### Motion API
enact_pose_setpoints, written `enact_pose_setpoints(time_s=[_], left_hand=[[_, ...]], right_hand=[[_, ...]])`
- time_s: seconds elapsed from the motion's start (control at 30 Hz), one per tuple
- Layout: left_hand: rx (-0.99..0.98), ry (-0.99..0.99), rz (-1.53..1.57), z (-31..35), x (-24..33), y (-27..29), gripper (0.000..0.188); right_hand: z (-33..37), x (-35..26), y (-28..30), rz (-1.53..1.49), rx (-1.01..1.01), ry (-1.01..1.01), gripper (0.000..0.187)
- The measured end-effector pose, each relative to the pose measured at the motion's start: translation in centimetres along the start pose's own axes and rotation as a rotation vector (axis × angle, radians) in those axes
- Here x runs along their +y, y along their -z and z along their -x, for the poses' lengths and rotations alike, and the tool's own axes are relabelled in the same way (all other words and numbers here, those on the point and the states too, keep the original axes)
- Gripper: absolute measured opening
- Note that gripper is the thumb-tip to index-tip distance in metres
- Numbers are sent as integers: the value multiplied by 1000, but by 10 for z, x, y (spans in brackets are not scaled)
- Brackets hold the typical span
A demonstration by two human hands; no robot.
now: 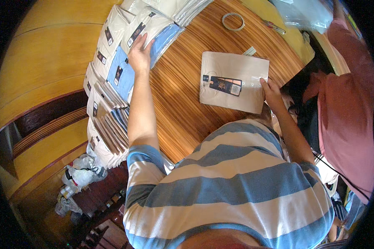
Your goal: The person sorts and stacks packaged shirts on a wooden table, moving them from the main surface into various piles and checking the tags on the plastic wrapping.
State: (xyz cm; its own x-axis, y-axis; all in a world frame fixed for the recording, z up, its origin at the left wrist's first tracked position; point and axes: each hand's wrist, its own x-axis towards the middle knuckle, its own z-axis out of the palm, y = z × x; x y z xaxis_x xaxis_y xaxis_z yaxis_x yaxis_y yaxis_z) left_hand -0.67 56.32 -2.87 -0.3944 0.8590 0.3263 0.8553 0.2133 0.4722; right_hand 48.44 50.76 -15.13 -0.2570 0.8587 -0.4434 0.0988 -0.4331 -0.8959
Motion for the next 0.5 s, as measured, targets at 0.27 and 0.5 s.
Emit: enact_pose_setpoints(time_s=[0.27, 0.5], left_hand=[[-12, -81, -205, 5, 6, -1, 48], [13, -12, -31, 87, 74, -5, 51]], right_hand=[[-7, -15, 1, -13, -31, -120, 38], [-11, -55, -25, -96, -80, 199, 33]])
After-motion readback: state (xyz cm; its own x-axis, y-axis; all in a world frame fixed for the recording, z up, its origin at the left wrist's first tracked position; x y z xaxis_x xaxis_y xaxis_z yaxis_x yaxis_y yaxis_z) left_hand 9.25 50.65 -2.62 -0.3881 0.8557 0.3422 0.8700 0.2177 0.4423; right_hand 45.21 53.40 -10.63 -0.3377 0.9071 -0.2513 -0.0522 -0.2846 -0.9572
